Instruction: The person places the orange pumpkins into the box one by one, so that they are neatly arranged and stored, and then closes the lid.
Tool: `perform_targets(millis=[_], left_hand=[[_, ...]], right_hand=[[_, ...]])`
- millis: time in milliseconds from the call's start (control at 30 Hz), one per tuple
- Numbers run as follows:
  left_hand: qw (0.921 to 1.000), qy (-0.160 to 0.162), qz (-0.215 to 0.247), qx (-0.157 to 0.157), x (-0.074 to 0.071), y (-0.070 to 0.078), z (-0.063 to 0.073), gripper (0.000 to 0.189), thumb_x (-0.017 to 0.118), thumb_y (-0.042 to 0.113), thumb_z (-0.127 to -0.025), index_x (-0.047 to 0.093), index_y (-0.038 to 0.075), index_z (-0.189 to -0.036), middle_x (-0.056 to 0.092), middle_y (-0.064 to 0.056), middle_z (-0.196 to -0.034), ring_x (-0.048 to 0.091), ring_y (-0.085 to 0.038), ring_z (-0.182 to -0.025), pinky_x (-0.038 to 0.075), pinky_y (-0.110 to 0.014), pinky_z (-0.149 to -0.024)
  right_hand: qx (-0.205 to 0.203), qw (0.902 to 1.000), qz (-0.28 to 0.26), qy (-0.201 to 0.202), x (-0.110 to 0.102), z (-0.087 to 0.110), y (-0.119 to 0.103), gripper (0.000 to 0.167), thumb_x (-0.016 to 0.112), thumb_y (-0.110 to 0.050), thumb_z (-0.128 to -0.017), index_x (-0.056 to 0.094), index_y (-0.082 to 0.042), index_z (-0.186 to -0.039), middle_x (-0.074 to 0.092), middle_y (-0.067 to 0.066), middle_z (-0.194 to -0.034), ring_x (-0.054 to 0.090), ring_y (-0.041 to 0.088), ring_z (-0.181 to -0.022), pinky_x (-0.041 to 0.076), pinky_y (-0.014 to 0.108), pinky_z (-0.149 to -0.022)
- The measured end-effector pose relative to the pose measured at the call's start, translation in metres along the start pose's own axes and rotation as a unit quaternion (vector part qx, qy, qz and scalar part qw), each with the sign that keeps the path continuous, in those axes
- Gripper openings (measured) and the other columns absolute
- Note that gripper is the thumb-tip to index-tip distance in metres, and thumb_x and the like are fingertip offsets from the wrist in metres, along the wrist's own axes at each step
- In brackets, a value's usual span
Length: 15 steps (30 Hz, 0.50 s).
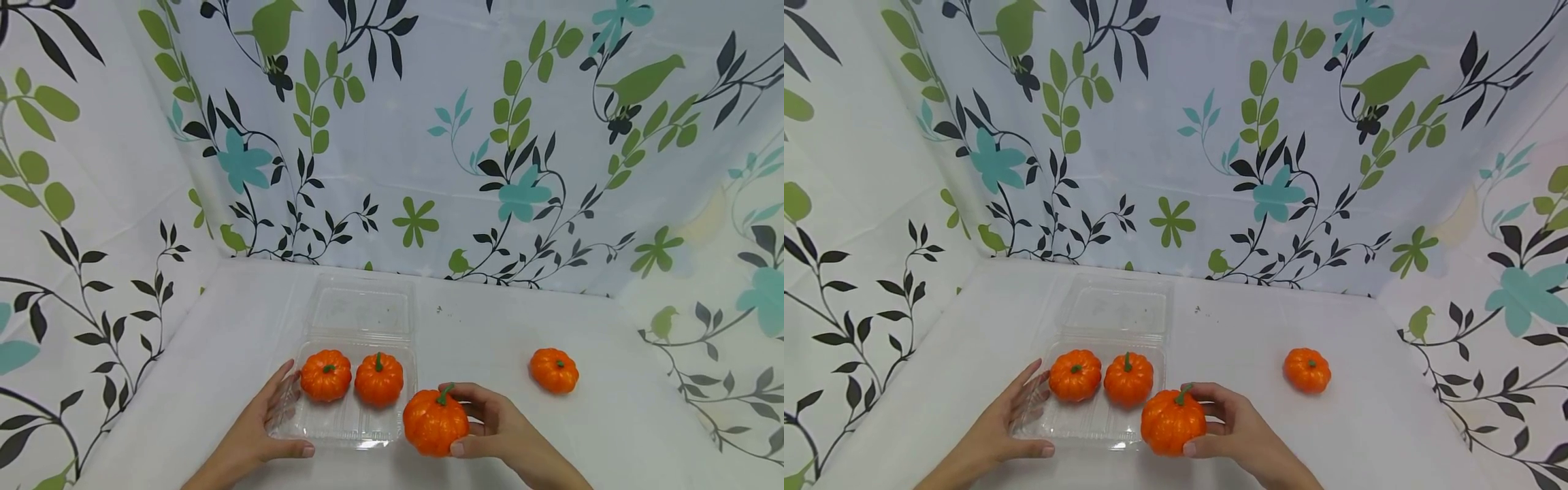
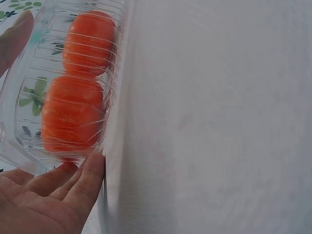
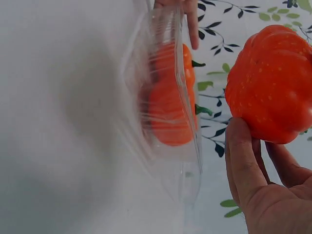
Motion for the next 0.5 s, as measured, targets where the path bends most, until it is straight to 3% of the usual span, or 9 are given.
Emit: perform_targets(millis=[233, 500], left_hand=[[1.0, 0.002, 0.003, -0.008, 0.0, -0.001, 0.0, 0.124, 0.094, 0.012, -0.071, 0.012, 0.018, -0.163, 0.022, -0.023, -0.164, 0.037, -0.043, -0.143, 0.042, -0.038, -0.11], [0.9996, 0.0, 0.014, -0.023, 0.0, -0.001, -0.001, 0.123, 0.093, 0.012, -0.072, 0.011, 0.019, -0.163, 0.021, -0.023, -0.164, 0.038, -0.043, -0.142, 0.041, -0.04, -0.111]], right_hand=[[-0.009, 0.9989, -0.012, -0.045, 0.032, -0.02, -0.01, 0.065, 0.077, -0.012, -0.088, 0.047, 0.0, -0.144, 0.055, 0.013, -0.139, 0.058, 0.029, -0.122, 0.055, 0.037, -0.098], [-0.027, 0.9946, -0.042, -0.091, 0.061, -0.037, -0.023, 0.064, 0.078, -0.013, -0.088, 0.047, 0.001, -0.143, 0.054, 0.013, -0.14, 0.058, 0.028, -0.123, 0.054, 0.035, -0.1]])
Point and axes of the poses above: each hand's wrist, its own z-axis away from the middle knuckle, its own x-axis out of the palm, y = z × x, the point moved 5 cm from there along -z, towards the middle knuckle
